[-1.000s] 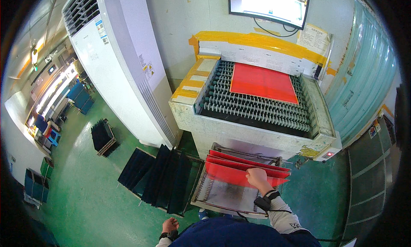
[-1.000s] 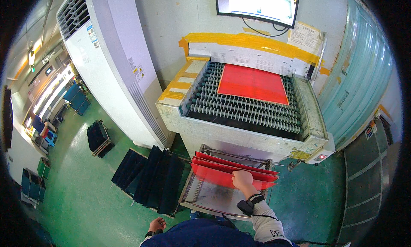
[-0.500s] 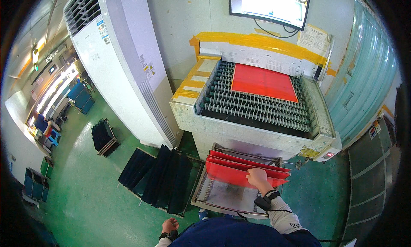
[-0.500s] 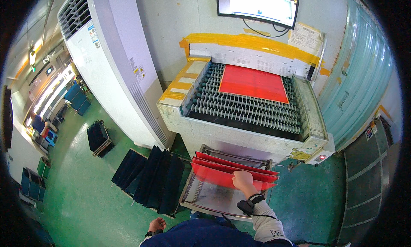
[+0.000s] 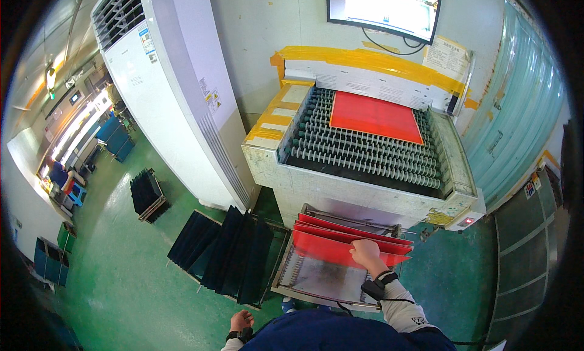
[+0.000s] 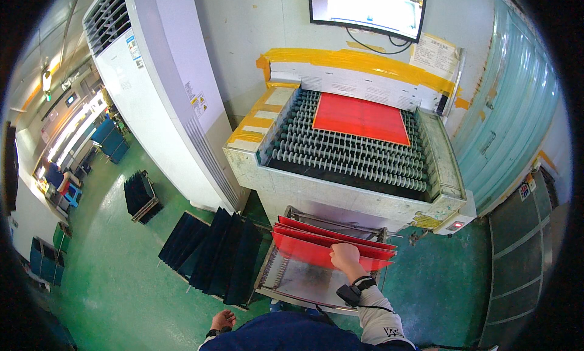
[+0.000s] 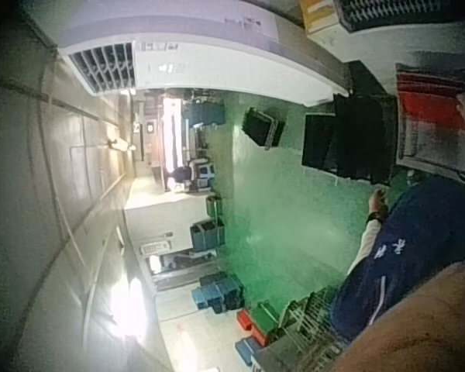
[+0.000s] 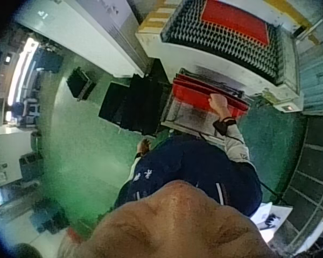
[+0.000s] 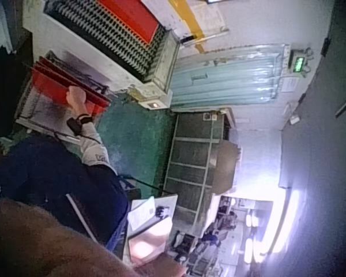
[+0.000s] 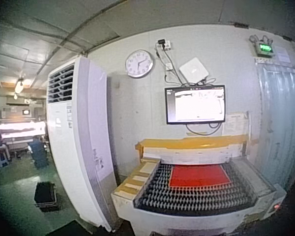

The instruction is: Handling and sorting red industrial sheets between a machine and storage racks.

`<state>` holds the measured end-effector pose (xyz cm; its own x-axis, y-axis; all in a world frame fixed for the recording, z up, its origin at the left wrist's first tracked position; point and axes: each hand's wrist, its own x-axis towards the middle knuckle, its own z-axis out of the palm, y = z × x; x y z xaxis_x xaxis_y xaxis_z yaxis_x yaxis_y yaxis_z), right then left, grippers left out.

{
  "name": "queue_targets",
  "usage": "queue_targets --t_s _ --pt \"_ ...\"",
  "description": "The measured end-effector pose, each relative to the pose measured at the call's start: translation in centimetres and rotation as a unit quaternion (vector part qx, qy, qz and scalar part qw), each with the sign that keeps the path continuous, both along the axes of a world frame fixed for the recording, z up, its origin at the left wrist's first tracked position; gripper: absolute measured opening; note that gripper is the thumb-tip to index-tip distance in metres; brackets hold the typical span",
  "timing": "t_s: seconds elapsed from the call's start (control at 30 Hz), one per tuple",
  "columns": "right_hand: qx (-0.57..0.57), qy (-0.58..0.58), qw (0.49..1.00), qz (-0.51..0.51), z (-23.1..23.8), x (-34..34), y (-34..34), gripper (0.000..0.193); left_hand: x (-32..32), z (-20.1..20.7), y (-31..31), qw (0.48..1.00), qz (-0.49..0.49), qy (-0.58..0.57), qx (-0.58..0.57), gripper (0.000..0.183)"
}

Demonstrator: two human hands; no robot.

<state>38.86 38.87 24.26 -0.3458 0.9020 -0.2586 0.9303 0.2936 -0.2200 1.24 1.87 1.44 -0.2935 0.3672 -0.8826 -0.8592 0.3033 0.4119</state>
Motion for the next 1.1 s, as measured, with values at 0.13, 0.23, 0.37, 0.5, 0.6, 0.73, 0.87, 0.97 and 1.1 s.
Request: queue_targets --t_s 0.13,0.23,0.37,0.5,0.6,0.73,0.87,0.97,1.1 --pt "0.004 -0.001 1.000 0.007 0.5 -0.3 0.0 0.019 -0.2 -0.7 -0.8 0.999 -0.005 0.009 0.045 0.023" --pt "0.022 0.011 1.000 0.015 0.2 -0.1 -0.1 0.017 0.1 -0.2 -0.5 0.999 -0.001 0.000 0.034 0.022" --pt "0.018 0.012 1.000 0.012 0.1 0.0 0.0 0.019 0.4 0.6 0.2 1.000 0.000 0.000 -0.005 0.019" --pt "0.015 0.002 1.000 0.014 -0.1 0.1 0.2 0.020 0.5 0.7 0.2 0.998 0.038 -0.038 0.023 0.017" --pt "0.010 -0.007 1.000 0.020 0.3 -0.3 0.3 0.021 0.0 -0.1 -0.3 0.997 0.038 -0.055 0.042 0.017" --pt "0.005 0.002 1.000 0.012 -0.2 0.1 0.5 0.021 0.3 0.2 0.1 0.999 0.015 -0.040 0.025 0.020" --pt "-0.002 -0.005 1.000 0.014 -0.2 0.0 0.7 0.021 0.1 -0.2 -0.1 1.000 0.015 -0.023 0.009 0.023" --pt "0.024 0.020 0.999 0.015 -0.4 0.1 0.6 0.017 0.0 -0.3 0.2 0.999 0.014 -0.030 0.001 0.023" --pt "0.037 0.025 0.999 0.011 -0.2 0.1 0.5 0.016 0.2 -0.6 0.0 0.997 -0.062 0.042 0.019 0.023"
